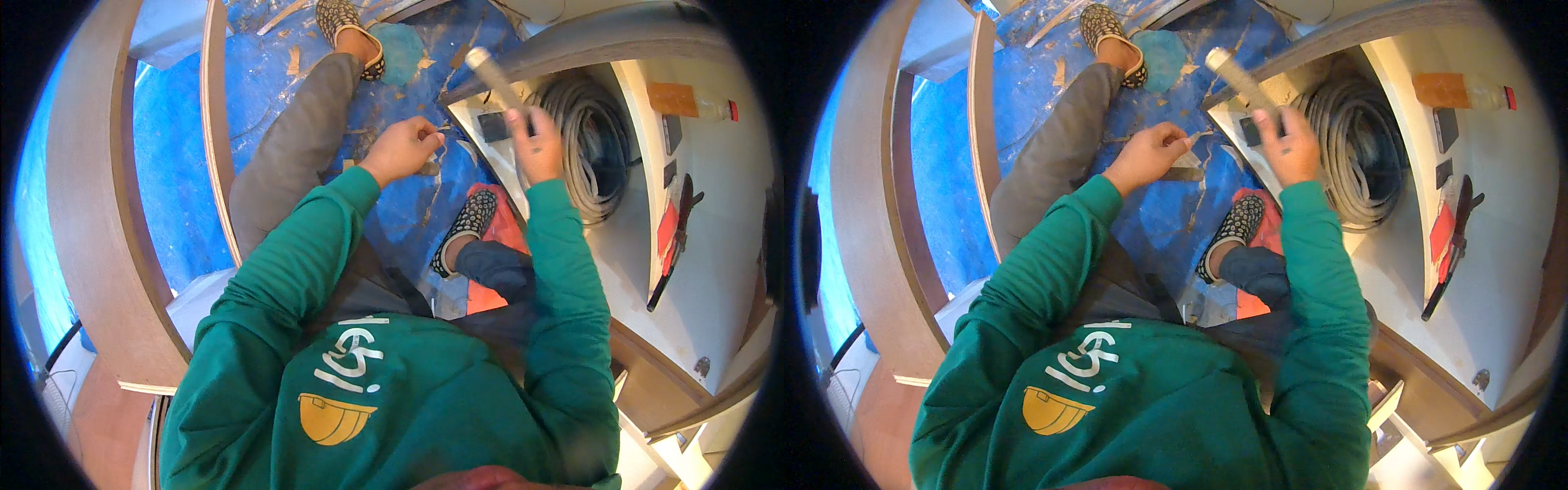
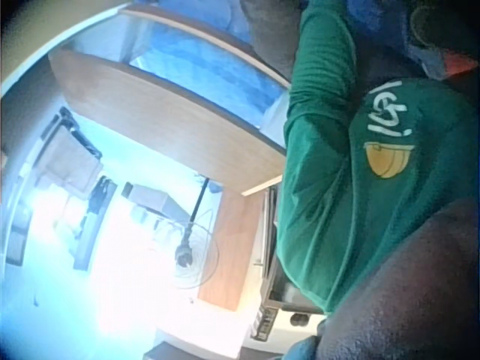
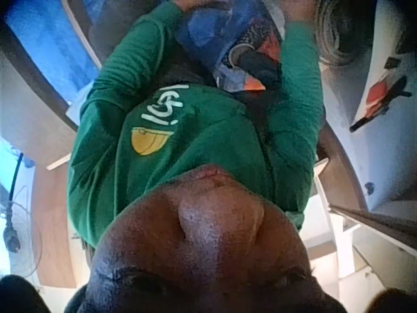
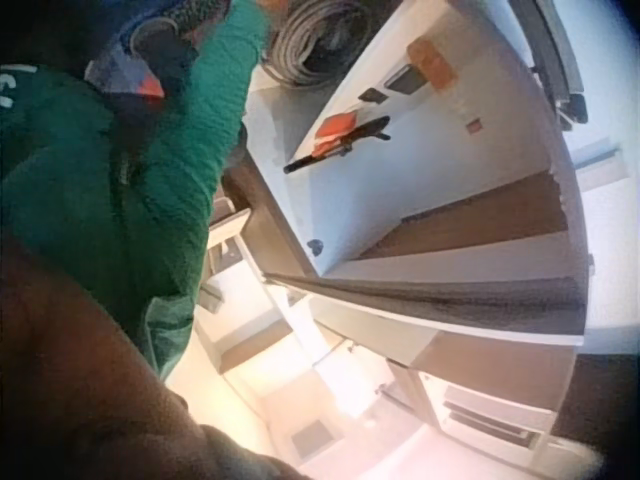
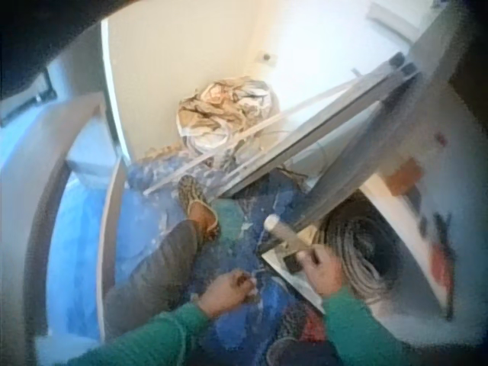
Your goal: The person sits on the floor and works on a cabinet, using a hammer to tap a white plastic strip into place. They repeatedly adjust the strip and tap it with the hammer to secure it.
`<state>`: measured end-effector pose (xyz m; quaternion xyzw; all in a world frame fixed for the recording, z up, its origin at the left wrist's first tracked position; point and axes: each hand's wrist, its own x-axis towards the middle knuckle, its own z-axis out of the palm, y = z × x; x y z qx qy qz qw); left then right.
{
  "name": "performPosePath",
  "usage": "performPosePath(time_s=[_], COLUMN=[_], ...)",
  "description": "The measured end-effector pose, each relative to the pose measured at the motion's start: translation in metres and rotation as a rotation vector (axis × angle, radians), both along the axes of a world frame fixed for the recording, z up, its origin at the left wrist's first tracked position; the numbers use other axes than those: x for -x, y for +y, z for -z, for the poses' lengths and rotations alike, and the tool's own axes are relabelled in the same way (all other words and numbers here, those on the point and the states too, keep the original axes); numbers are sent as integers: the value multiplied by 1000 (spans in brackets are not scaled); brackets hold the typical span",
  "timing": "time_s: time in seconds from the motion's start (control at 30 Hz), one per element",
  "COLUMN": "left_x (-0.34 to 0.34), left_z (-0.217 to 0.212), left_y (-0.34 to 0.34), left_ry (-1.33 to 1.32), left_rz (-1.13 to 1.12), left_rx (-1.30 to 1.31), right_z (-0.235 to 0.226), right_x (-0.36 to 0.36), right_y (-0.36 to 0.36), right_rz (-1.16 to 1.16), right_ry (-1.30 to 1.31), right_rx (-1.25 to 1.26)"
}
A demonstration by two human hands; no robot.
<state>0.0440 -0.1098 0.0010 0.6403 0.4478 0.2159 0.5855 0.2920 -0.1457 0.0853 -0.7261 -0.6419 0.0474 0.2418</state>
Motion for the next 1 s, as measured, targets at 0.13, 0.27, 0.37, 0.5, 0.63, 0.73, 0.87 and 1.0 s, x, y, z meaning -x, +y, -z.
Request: performPosePath(time_s=[0.13,0.27,0.37,0.5,0.63,0.73,0.87,1.0], left_x=[0,-1,-2,-5,-3,-1,-1,-4], left_z=[-6,-4,-1,3,6,5,5,9], left_y=[-1,-2,-1,-2,-1,-2,-3,-4], left_ry=[-17,-11,-14,-8,-13,-11,-39,-50], left_rz=[26,12,12,3,6,5,5,10], left_rx=[11,6,8,-6,-1,-16,19,25], right_z=[-75,-108,-79,-15,-9,-41,-77,-32], right_x=[-7,-14,-20,-17,-20,-23,-17,-21], right_y=[12,24,21,5,3,10,21,16], right_rz=[13,70,38,57,-7,2,-1,0], right_ry=[179,114,-86,-114,-159,-2,72,-157], right_rx=[-213,-306,-219,26,-57,-200,-303,-139])
